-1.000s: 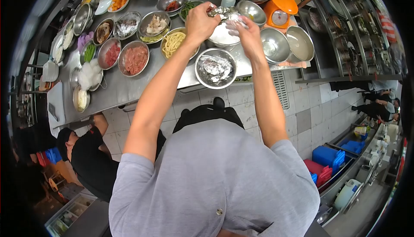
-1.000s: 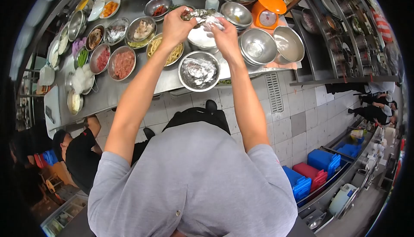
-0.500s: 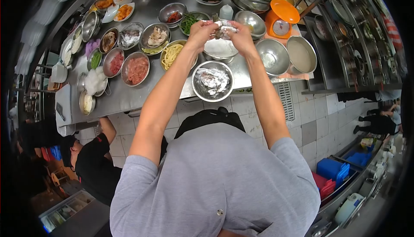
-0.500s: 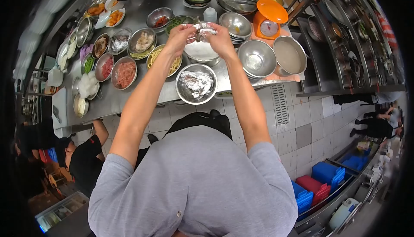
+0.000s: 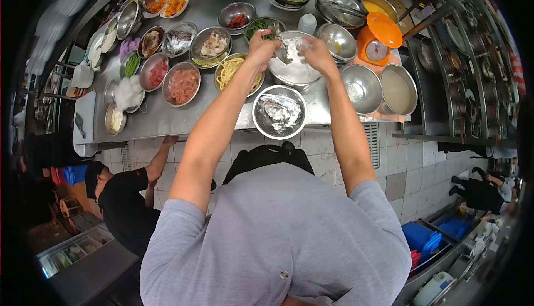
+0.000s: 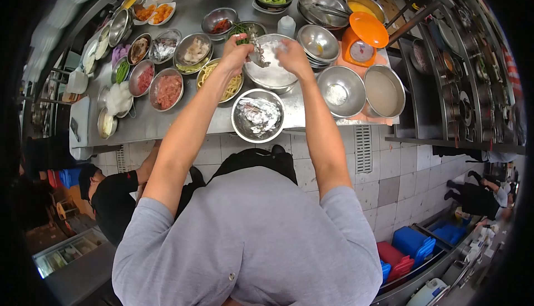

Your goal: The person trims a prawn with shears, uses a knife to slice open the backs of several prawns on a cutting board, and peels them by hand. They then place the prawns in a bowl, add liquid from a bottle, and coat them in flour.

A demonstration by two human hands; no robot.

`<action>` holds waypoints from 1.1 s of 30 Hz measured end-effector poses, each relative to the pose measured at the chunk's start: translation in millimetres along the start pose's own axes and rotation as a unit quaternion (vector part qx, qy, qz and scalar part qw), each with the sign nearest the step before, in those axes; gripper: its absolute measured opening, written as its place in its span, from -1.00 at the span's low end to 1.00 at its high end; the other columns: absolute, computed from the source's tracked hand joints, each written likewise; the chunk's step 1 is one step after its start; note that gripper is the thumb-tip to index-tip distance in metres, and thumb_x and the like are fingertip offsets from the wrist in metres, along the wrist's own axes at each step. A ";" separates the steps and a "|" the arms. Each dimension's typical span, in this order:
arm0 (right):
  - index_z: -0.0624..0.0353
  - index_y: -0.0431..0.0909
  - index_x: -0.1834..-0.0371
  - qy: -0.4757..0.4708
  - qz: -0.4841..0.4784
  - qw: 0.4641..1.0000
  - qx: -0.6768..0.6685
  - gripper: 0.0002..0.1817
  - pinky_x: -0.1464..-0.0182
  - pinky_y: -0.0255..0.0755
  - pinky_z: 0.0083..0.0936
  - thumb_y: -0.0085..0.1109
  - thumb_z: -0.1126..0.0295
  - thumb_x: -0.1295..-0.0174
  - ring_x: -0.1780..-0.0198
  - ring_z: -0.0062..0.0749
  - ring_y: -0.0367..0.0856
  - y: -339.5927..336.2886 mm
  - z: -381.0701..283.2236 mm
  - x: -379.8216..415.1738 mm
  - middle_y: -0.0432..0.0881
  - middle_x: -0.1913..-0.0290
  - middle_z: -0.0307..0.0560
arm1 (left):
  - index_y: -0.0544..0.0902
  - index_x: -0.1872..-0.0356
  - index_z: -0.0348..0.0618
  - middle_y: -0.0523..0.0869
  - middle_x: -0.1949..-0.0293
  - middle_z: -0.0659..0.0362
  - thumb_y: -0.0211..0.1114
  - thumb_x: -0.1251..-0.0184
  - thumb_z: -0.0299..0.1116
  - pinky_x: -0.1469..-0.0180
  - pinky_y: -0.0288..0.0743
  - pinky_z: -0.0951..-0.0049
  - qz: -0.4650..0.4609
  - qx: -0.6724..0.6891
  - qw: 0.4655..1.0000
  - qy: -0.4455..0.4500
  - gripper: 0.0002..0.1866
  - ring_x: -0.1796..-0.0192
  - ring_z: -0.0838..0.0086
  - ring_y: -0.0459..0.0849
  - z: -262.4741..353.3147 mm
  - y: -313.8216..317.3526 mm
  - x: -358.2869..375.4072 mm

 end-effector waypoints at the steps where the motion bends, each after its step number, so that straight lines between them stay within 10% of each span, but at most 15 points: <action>1: 0.35 0.62 -0.18 -0.004 -0.003 0.991 0.137 -0.46 -0.15 0.56 -0.32 0.38 0.23 -0.19 -0.08 0.01 0.73 0.3 3.8 -1.1 0.74 -0.01 0.27 | 0.38 -0.29 -0.36 0.70 0.18 0.02 0.39 -0.06 -0.60 0.32 0.54 0.44 0.003 0.014 1.000 -0.003 -0.32 0.28 0.44 0.67 -1.9 -3.2 0.9; 8: 0.11 0.69 -0.16 0.014 -0.231 0.917 0.324 -0.51 -0.27 0.51 -0.27 0.16 0.46 -0.08 -0.23 0.02 0.64 84.7 44.2 8.5 0.70 -0.15 0.15 | 0.33 -0.31 -0.36 0.71 0.19 0.00 0.41 -0.05 -0.63 0.32 0.58 0.40 0.043 0.053 0.998 -0.005 -0.27 0.28 0.39 0.70 -0.3 -15.2 1.0; 17: 0.24 0.71 -0.01 -0.034 -0.055 0.998 0.022 -0.62 -0.13 0.54 -0.17 0.33 0.42 -0.07 -0.04 0.13 0.71 -5.3 -51.6 18.1 0.73 0.01 0.26 | 0.25 -0.30 -0.26 0.68 0.13 -0.02 0.38 -0.10 -0.68 0.29 0.61 0.32 0.077 0.019 0.996 0.032 -0.28 0.20 0.33 0.71 -14.8 -11.5 -14.8; 24: 0.41 0.58 -0.12 -0.167 0.146 0.964 0.146 -0.52 -0.07 0.51 -0.04 0.29 0.48 -0.08 0.01 0.28 0.67 -29.4 -103.4 39.8 0.70 0.13 0.40 | 0.16 -0.36 -0.29 0.62 0.04 -0.09 0.28 -0.16 -0.67 0.16 0.67 0.24 -0.009 0.141 0.990 -0.028 -0.27 0.17 0.26 0.70 -8.1 32.9 -1.6; 33: 0.39 0.59 0.01 -0.097 0.185 0.977 0.050 -0.55 0.06 0.56 -0.11 0.43 0.41 -0.03 0.08 0.14 0.76 -46.2 -84.2 45.0 0.74 0.20 0.34 | 0.20 -0.38 -0.24 0.54 -0.08 -0.12 0.22 -0.28 -0.54 -0.08 0.66 -0.01 -0.150 0.310 0.936 -0.074 -0.36 0.02 0.15 0.70 -33.3 37.2 -21.1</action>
Point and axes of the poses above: each hand's wrist, its own x-axis away from the middle knuckle, its own y-axis out of the palm, z = x × y, the point moved 9 cm from there along -x, towards the middle knuckle
